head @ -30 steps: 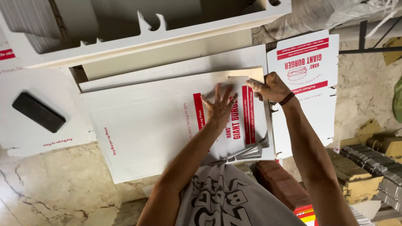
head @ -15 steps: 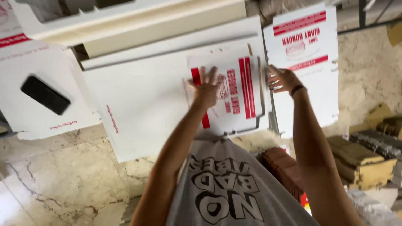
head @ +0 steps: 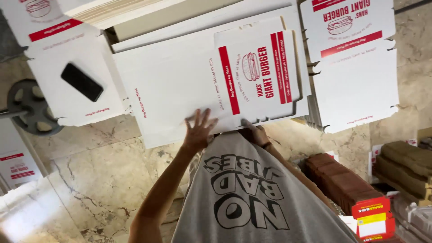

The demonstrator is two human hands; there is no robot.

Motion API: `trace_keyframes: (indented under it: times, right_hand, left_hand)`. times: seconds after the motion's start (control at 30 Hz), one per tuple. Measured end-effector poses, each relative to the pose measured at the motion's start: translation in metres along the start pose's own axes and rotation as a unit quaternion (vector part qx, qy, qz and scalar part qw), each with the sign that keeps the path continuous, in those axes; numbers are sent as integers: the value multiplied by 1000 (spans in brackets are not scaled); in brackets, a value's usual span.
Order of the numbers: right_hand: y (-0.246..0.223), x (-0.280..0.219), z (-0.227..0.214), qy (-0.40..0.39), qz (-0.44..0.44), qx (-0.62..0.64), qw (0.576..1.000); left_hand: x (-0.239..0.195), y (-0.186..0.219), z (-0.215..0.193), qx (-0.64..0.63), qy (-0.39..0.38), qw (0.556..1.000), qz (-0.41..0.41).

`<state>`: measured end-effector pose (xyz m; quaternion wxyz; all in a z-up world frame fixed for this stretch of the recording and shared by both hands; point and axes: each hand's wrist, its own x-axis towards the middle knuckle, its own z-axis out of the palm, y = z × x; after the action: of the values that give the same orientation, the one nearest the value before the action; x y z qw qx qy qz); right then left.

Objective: Removing excess cardboard waste from printed burger box sheets by punching it out by hand.

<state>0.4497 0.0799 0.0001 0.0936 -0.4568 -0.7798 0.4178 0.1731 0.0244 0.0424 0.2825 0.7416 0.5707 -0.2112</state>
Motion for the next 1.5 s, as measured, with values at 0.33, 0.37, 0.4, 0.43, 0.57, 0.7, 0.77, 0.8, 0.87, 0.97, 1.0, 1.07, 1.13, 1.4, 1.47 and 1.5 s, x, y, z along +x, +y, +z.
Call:
trace_keyframes:
  times: [0.33, 0.37, 0.4, 0.43, 0.57, 0.7, 0.77, 0.8, 0.87, 0.97, 1.0, 1.07, 1.13, 1.4, 1.47, 1.5]
  right_hand:
    - [23, 29, 75, 207, 393, 613, 653]
    - [29, 27, 87, 167, 386, 608, 673]
    - [21, 28, 91, 176, 386, 603, 676]
    - [14, 29, 95, 178, 378, 623, 661]
    - [-38, 26, 83, 198, 361, 637, 652]
    - [-34, 30, 98, 256, 398, 610, 636]
    - [-13, 29, 113, 285, 420, 593, 626]
    - [-13, 25, 120, 290, 418, 597, 621]
    - [-12, 34, 132, 328, 438, 551, 630]
    - [-8, 38, 141, 341, 452, 517, 642]
    - [-11, 43, 130, 350, 442, 521, 640]
    - [-21, 37, 114, 299, 424, 565, 641]
    - [-1, 29, 117, 272, 419, 593, 632]
    - [-31, 33, 73, 146, 440, 519, 718]
    - [-48, 34, 67, 182, 379, 369, 829]
    - [-54, 40, 57, 179, 374, 370, 831]
  left_hand:
    - [-15, -48, 25, -116, -3, 993, -9]
    - [0, -47, 29, -140, 1, 990, 2]
    - [4, -48, 7, -143, 4, 990, 11]
    - [7, -48, -14, -112, 13, 993, 30]
    - [55, -34, -53, -16, 43, 991, 125]
    - [82, -3, -70, 14, -20, 992, 122]
    - [77, 7, -88, 50, -44, 994, 82]
    - [66, 11, -94, 57, -45, 994, 86]
    - [50, 13, -117, 67, -17, 996, 58]
    - [70, 15, -102, 55, -44, 995, 69]
    - [80, 13, -102, 64, -34, 995, 74]
    - [91, 10, -91, 8, -75, 994, 85]
    - [99, 21, -87, -7, -67, 996, 63]
    - [102, 47, -84, -27, -33, 999, -20]
    - [95, 49, -91, -12, -40, 999, -14]
    - [92, 48, -99, -13, -37, 999, -19]
